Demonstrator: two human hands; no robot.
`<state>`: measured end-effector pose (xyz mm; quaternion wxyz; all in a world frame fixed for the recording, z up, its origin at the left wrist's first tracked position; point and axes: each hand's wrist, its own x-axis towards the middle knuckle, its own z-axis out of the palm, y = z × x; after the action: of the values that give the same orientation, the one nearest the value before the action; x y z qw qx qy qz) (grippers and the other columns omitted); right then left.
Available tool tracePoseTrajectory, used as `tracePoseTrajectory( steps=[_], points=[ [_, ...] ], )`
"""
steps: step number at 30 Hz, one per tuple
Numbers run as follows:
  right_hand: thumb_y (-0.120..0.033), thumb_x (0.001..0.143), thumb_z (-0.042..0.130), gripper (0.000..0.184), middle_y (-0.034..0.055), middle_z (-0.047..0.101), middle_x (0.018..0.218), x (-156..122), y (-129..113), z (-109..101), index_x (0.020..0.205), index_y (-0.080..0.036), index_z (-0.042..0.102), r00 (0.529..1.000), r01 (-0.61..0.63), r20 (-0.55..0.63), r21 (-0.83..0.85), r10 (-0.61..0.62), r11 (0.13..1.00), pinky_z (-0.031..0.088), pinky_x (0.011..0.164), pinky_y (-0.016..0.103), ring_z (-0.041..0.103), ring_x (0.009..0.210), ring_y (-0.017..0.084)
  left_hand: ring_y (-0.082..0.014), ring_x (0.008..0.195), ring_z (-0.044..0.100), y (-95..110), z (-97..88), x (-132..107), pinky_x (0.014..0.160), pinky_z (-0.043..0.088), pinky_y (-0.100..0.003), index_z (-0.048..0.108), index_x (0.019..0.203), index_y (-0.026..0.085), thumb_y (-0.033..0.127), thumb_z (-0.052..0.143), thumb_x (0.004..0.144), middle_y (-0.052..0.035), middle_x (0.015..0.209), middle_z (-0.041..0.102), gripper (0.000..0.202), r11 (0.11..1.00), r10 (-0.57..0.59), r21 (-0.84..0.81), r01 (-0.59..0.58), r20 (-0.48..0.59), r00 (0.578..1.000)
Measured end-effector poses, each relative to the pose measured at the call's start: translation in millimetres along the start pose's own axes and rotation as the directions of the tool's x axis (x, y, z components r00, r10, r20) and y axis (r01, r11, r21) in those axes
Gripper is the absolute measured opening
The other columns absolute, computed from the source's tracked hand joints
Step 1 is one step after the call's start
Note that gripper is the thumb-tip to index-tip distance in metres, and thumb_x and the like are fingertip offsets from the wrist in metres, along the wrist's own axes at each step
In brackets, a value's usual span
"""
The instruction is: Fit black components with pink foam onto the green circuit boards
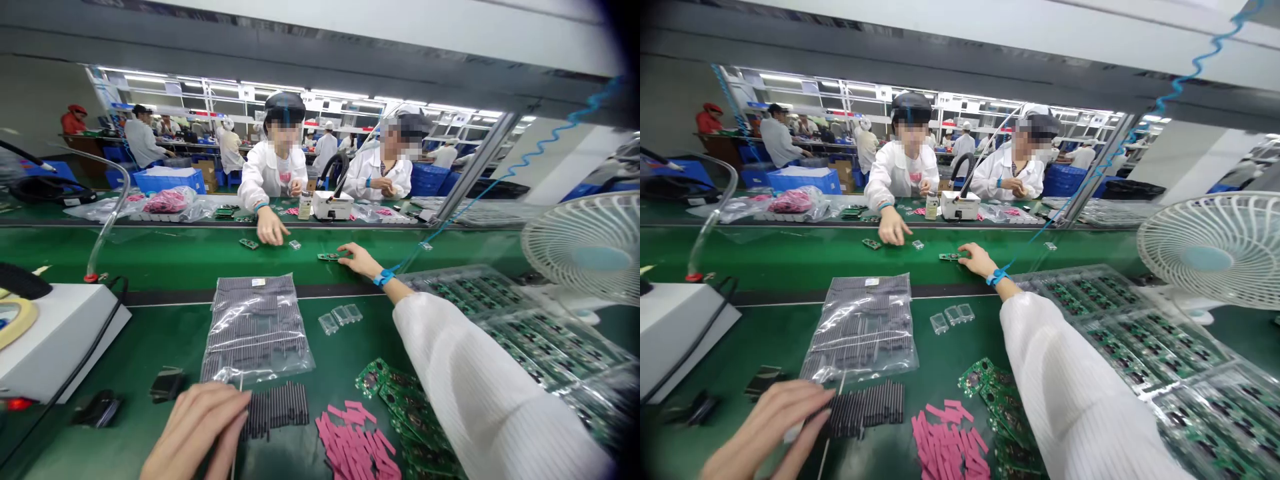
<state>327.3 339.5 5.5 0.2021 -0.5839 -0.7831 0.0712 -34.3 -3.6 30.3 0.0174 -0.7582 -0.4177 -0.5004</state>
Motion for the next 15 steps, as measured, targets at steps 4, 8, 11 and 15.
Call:
tracePoseTrajectory(
  steps=[4, 8, 11, 15],
  points=[
    [-0.034, 0.093, 0.066, 0.023, 0.0101, 0.067, 0.115, -27.3, -23.9, -27.2, 0.107, -0.016, 0.067, 0.996, 0.086, -0.038, 0.069, -0.083, 0.994, 0.057, 0.087, 0.042, 0.068, 0.097, 0.022, -0.0169, 0.089, 0.068, -25.9, -35.2, 16.7, 0.081, 0.052, -0.024, 0.071, 0.097, 0.025, 0.023, 0.064, 0.090, -0.0015, 0.096, 0.073, 0.010, 0.923, -0.385, -0.038, 0.384, -0.050, 0.921],
    [-0.050, 0.086, 0.065, 0.031, 0.0146, 0.068, 0.110, -64.8, -56.9, -58.0, 0.095, -0.021, 0.071, 0.971, 0.239, -0.042, 0.159, -0.235, 0.958, 0.057, 0.086, 0.044, 0.070, 0.095, 0.030, -0.0213, 0.085, 0.069, -63.1, -69.8, 19.7, 0.078, 0.054, -0.030, 0.074, 0.092, 0.022, 0.042, 0.065, 0.085, -0.0052, 0.094, 0.076, 0.024, 0.730, -0.676, -0.081, 0.679, 0.066, 0.734],
    [-0.059, 0.089, 0.057, 0.039, 0.0145, 0.067, 0.117, -101.7, -85.0, -75.9, 0.097, -0.024, 0.071, 0.939, 0.340, -0.010, 0.192, -0.344, 0.921, 0.055, 0.089, 0.047, 0.067, 0.106, 0.033, -0.0229, 0.082, 0.069, -80.5, -78.0, 14.8, 0.073, 0.053, -0.032, 0.076, 0.091, 0.021, 0.042, 0.068, 0.078, -0.0062, 0.092, 0.077, 0.027, 0.719, -0.680, -0.033, 0.694, 0.172, 0.713],
    [-0.057, 0.094, 0.051, 0.035, 0.0097, 0.065, 0.125, -159.7, -124.5, -94.1, 0.107, -0.030, 0.070, 0.901, 0.416, 0.065, 0.151, -0.429, 0.897, 0.052, 0.094, 0.051, 0.065, 0.111, 0.032, -0.0228, 0.075, 0.067, -88.4, -68.8, 9.4, 0.065, 0.049, -0.032, 0.078, 0.089, 0.022, 0.038, 0.072, 0.071, -0.0048, 0.082, 0.075, 0.025, 0.739, -0.657, 0.015, 0.674, 0.238, 0.715]
  ],
)
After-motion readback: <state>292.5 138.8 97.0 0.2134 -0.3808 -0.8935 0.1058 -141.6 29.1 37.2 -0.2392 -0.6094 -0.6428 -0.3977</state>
